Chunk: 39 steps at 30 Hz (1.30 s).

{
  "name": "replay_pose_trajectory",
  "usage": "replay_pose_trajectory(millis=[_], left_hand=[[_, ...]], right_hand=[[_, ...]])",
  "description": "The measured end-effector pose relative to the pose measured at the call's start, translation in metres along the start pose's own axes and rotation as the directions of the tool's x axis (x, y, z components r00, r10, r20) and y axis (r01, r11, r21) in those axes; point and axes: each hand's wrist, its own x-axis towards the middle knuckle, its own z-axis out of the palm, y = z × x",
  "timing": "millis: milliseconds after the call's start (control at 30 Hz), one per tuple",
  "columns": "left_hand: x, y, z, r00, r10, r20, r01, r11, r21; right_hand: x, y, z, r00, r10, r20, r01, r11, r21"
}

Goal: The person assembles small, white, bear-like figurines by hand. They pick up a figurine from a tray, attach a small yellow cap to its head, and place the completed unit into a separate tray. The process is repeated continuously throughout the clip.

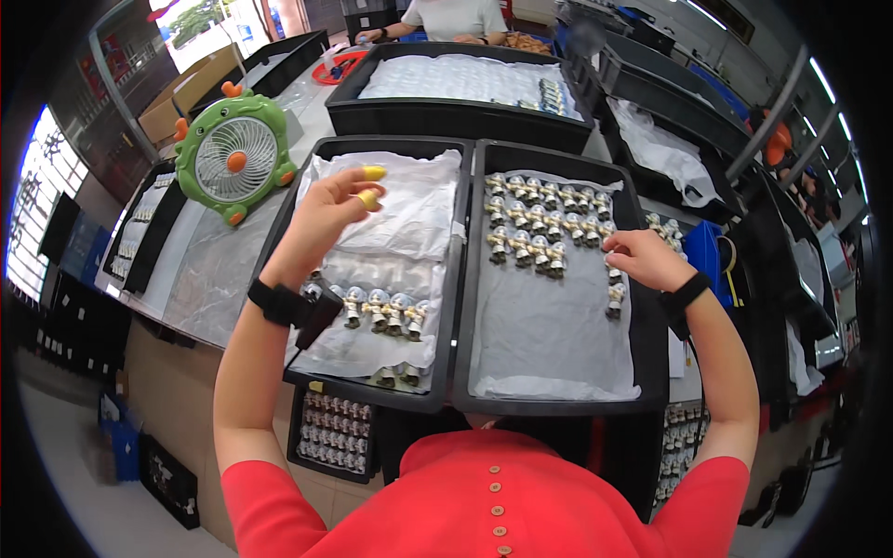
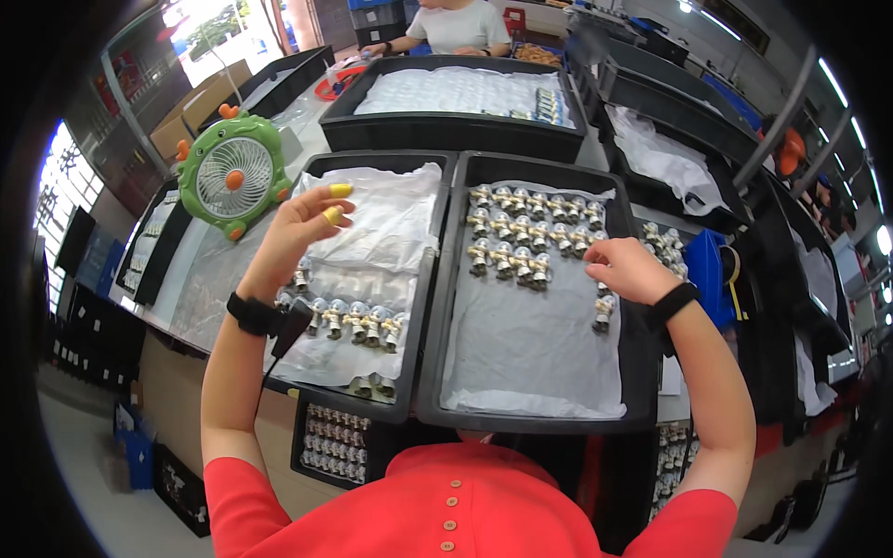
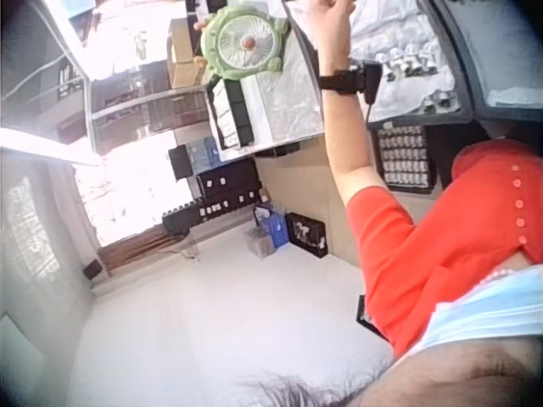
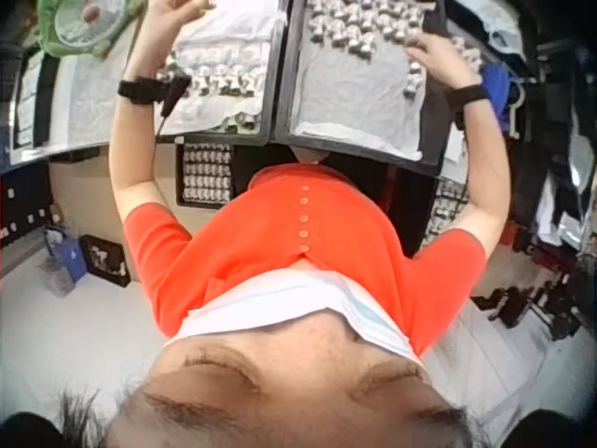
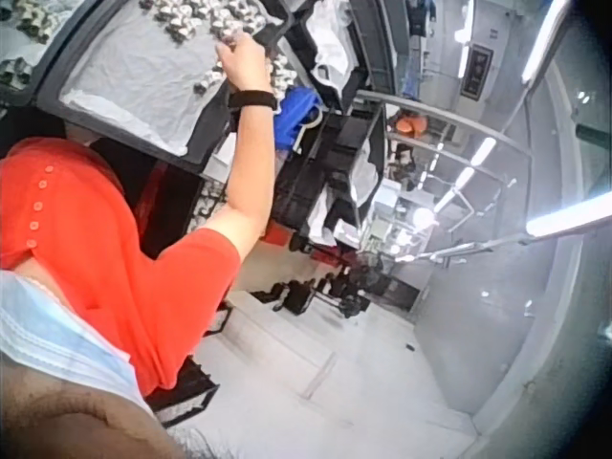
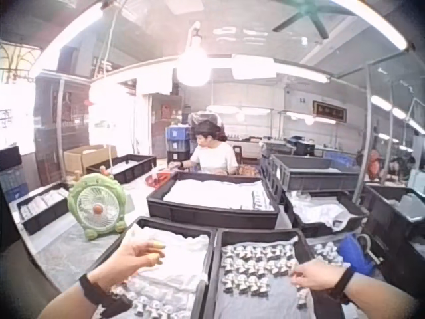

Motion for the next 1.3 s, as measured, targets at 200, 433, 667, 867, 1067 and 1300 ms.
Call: replay_pose_trajectory(millis=[200, 433, 667, 867, 1067, 1300], left_hand=[[-0.025, 0.041, 0.12, 0.919, 0.1, 0.382, 0.048, 0.932, -0.36], [-0.026, 0.036, 0.192, 0.801, -0.022, 0.598, 0.362, 0.814, -0.454], [-0.013, 0.014, 0.172, 0.889, -0.062, 0.454, 0.328, 0.778, -0.536], [-0.002, -0.017, 0.167, 0.93, -0.207, 0.303, 0.359, 0.677, -0.643], [-0.016, 0.001, 0.155, 0.919, -0.148, 0.365, 0.357, 0.702, -0.616], [-0.013, -0.015, 0.158, 0.957, -0.148, 0.249, 0.279, 0.699, -0.658]], right_hand=[[-0.002, 0.023, 0.043, 0.995, -0.032, 0.098, 0.069, 0.911, -0.406], [-0.015, 0.047, 0.082, 0.915, 0.2, 0.351, 0.037, 0.824, -0.565], [0.017, 0.029, 0.078, 0.876, 0.218, 0.43, 0.094, 0.797, -0.597], [-0.008, -0.076, 0.034, 0.992, -0.098, -0.084, 0.116, 0.958, 0.262], [-0.002, -0.101, 0.063, 0.871, -0.311, -0.38, 0.445, 0.828, 0.341], [0.006, -0.086, 0.081, 0.863, -0.283, -0.418, 0.484, 0.699, 0.526]])
